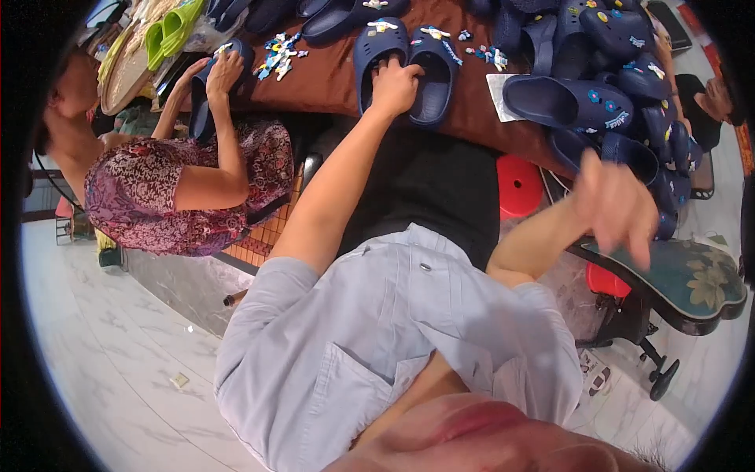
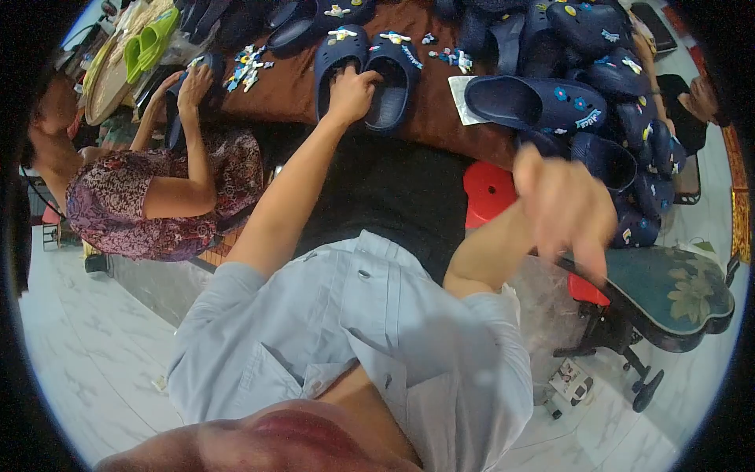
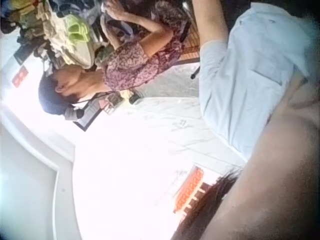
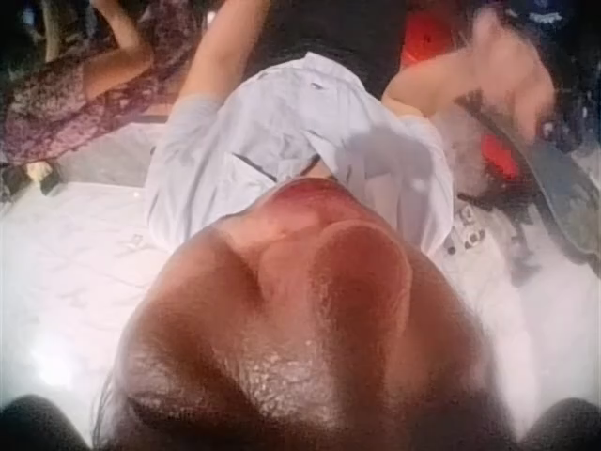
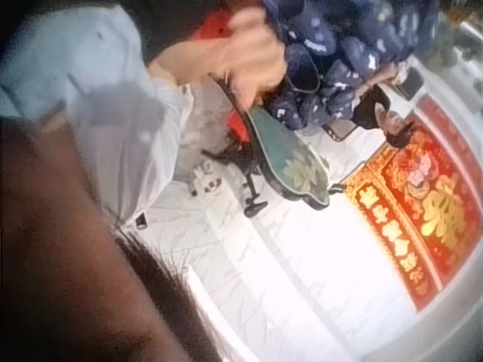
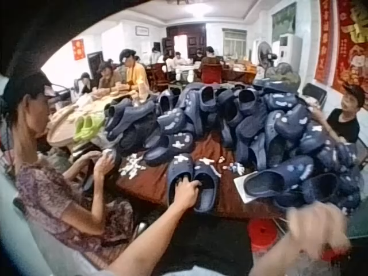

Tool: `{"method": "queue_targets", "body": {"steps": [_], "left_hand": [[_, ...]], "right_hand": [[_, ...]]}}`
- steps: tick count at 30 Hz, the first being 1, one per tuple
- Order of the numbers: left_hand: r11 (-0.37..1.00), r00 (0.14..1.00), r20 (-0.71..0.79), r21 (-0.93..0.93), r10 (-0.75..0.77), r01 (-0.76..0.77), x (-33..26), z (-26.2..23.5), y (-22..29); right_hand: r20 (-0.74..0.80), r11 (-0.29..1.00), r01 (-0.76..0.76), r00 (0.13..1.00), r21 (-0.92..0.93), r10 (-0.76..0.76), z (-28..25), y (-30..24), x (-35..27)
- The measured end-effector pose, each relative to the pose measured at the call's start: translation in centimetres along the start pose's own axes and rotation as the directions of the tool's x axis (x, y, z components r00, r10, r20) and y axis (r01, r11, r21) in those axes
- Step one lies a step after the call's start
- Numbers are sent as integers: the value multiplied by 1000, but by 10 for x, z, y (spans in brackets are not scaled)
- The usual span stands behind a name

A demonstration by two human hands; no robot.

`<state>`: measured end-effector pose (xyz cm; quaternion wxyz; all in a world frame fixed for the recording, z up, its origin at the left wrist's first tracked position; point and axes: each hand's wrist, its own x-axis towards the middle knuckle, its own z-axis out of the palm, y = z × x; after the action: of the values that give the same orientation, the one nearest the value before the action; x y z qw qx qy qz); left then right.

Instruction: Attaching decorative charms to the holes of blue clogs.

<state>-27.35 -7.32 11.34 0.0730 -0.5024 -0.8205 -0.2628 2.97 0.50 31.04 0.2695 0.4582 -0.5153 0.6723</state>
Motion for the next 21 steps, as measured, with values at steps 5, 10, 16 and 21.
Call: {"method": "queue_targets", "body": {"steps": [5,10,16,21], "left_hand": [[1000,998,55,3,-17,17,2,0,1],[999,999,28,-37,-28,29,3,-2,3],[996,994,93,-64,-53,59,5,-7,5],[996,999,46,-83,-17,21,4,-8,3]], "right_hand": [[-773,843,-352,625,-407,-112,-36,59,-78],[-932,422,-839,360,-343,-42,-56,98,-95],[-771,-375,-723,636,-580,-34,-120,153,-95],[-716,-599,-566,698,-566,17,-188,192,-98]]}}
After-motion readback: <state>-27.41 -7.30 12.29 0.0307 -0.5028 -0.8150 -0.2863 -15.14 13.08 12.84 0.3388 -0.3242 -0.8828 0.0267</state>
